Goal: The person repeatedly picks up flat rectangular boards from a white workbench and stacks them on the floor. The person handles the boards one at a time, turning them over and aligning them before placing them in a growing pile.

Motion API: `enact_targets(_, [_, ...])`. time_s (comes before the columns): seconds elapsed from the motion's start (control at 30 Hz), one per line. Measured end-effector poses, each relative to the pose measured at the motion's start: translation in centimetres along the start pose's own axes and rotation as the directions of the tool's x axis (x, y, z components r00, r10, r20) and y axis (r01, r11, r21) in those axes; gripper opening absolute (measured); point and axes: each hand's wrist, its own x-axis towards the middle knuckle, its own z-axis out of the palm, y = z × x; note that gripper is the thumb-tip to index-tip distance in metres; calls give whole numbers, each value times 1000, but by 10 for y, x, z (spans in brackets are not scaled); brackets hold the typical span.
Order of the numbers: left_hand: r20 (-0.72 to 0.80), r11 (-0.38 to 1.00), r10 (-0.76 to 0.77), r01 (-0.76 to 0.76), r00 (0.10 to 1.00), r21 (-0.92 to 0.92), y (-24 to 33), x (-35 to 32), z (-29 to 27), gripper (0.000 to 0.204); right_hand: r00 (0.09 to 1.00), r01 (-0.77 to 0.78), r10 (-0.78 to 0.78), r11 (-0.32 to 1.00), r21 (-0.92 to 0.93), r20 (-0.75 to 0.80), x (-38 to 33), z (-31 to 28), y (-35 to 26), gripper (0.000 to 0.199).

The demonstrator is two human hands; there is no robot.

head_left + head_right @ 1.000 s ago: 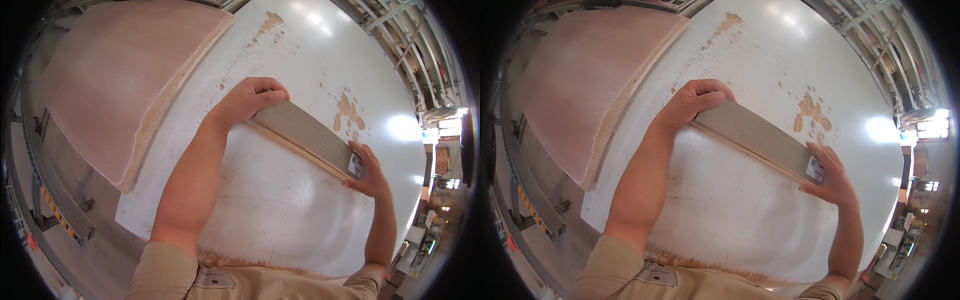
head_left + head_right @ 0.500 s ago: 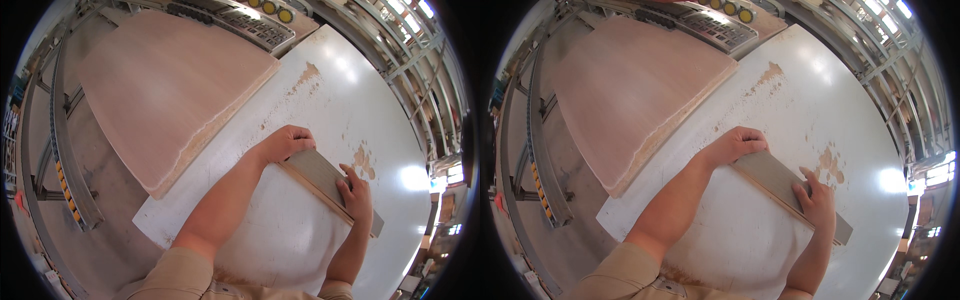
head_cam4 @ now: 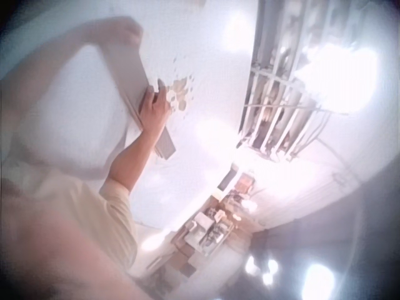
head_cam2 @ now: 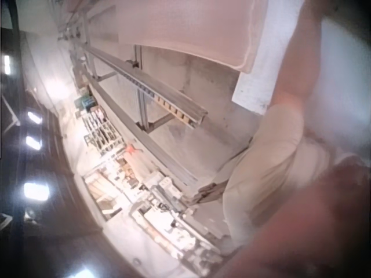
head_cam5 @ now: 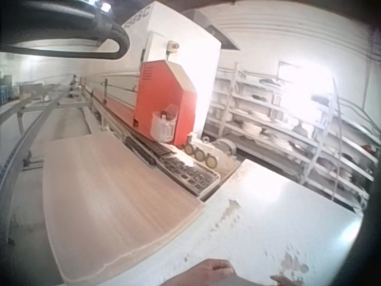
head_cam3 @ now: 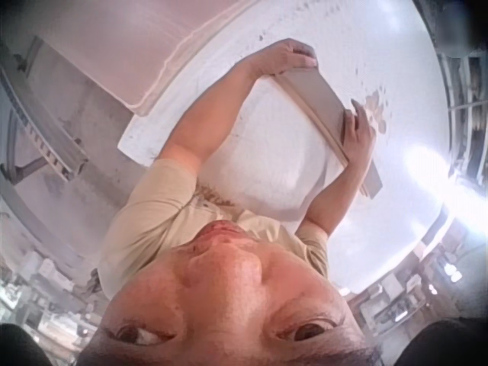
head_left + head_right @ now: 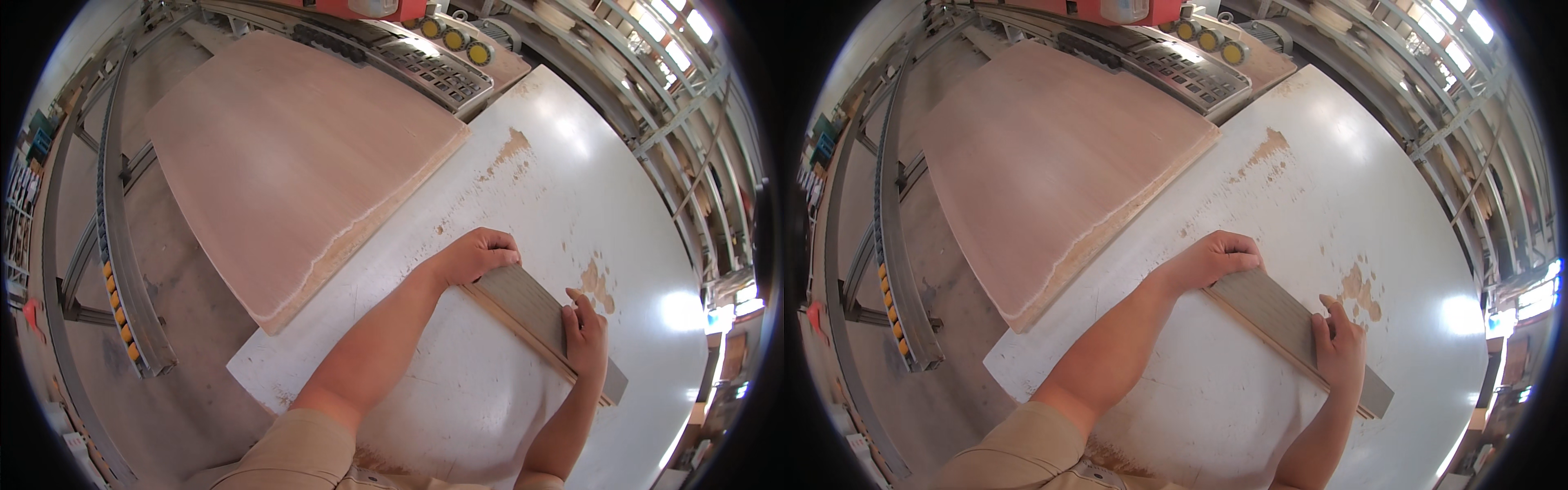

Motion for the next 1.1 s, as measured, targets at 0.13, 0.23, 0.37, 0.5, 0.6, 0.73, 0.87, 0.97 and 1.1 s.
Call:
enact_targets(0.13, [6,999,40,-39,999,-17,-1,0,0,18,1000,-20,20,1000,-16,-16,-2,-1,0,28])
enact_targets(0.23, [1,1000,14,-14,1000,-1,-1,-1,-1,18,999,27,-26,1000,8,-47,-3,-1,1,28])
enact_targets(0.37, [-5,1000,-1,1,1000,-2,1,-2,-1,18,996,37,-35,999,27,-79,-4,1,1,26])
enact_targets(0.5, [-11,1000,-5,6,1000,6,3,-1,2,18,993,47,-44,998,29,-113,-4,2,-1,24])
enact_targets(0.6, [-14,1000,25,-25,1000,-1,7,-4,3,18,998,27,-28,999,-19,-51,-5,-3,-4,24])
enact_targets(0.73, [-15,1000,17,-16,1000,12,14,-9,1,18,971,-94,87,995,23,223,12,-23,-14,28])
enact_targets(0.87, [-12,999,-2,1,1000,-39,19,-12,3,18,915,368,-330,919,-142,230,82,-35,-36,39])
enact_targets(0.97, [-13,999,5,-5,1000,-41,21,-11,4,18,777,628,-621,774,-80,101,174,-23,-65,43])
enact_targets(1.1, [-5,998,-26,26,1000,-57,17,-11,3,18,796,592,-606,781,-200,-12,299,46,-115,59])
